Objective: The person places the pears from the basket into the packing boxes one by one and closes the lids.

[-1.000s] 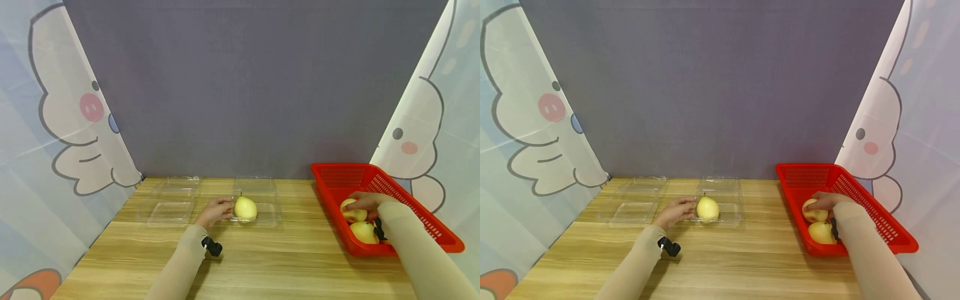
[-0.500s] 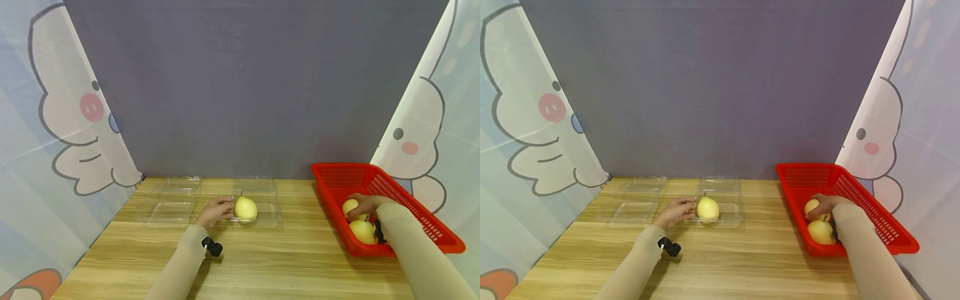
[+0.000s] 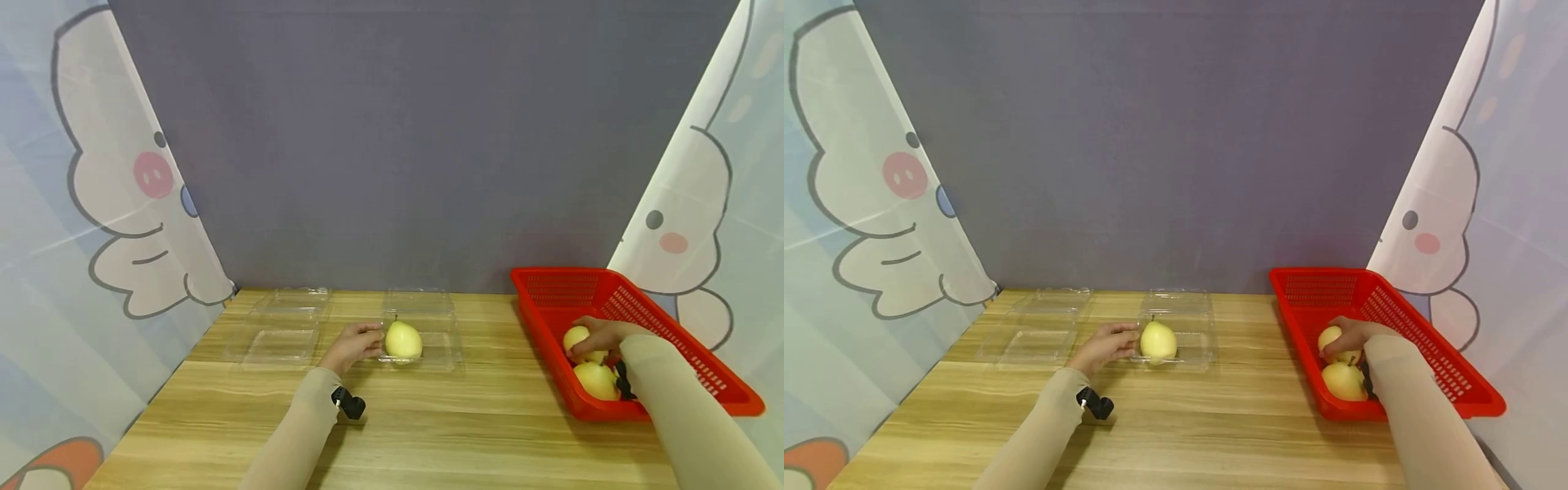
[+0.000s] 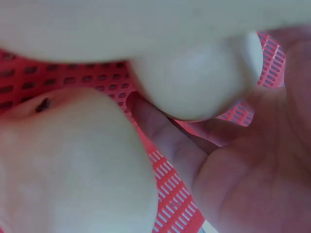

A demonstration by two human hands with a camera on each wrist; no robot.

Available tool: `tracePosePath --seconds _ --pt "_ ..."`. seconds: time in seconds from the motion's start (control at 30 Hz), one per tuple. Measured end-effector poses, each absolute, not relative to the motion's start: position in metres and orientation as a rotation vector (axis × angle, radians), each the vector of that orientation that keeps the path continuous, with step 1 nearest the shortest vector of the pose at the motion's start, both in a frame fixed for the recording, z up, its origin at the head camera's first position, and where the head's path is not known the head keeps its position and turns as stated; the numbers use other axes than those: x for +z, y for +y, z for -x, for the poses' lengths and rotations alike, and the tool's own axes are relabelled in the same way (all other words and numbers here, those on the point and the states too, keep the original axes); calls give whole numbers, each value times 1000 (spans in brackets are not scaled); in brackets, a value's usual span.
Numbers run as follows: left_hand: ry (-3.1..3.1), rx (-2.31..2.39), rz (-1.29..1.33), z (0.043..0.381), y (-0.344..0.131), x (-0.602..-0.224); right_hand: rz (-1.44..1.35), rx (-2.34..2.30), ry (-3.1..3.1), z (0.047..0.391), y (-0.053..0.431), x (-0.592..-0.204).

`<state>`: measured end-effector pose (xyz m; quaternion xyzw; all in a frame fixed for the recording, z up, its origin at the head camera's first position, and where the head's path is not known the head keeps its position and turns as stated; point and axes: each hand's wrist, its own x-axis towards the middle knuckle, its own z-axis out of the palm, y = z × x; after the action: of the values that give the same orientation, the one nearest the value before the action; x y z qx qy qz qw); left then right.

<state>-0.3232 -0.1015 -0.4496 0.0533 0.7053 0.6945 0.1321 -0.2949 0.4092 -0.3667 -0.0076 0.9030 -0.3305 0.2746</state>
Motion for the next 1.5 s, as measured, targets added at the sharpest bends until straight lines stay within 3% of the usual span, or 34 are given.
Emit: tracePosePath --seconds 0.77,1.5 --pt "2055 2020 -169 323 -100 -451 -26 -976 2377 295 416 -356" --pt "2046 2016 -165 324 -102 -450 189 -788 2564 292 418 -336"
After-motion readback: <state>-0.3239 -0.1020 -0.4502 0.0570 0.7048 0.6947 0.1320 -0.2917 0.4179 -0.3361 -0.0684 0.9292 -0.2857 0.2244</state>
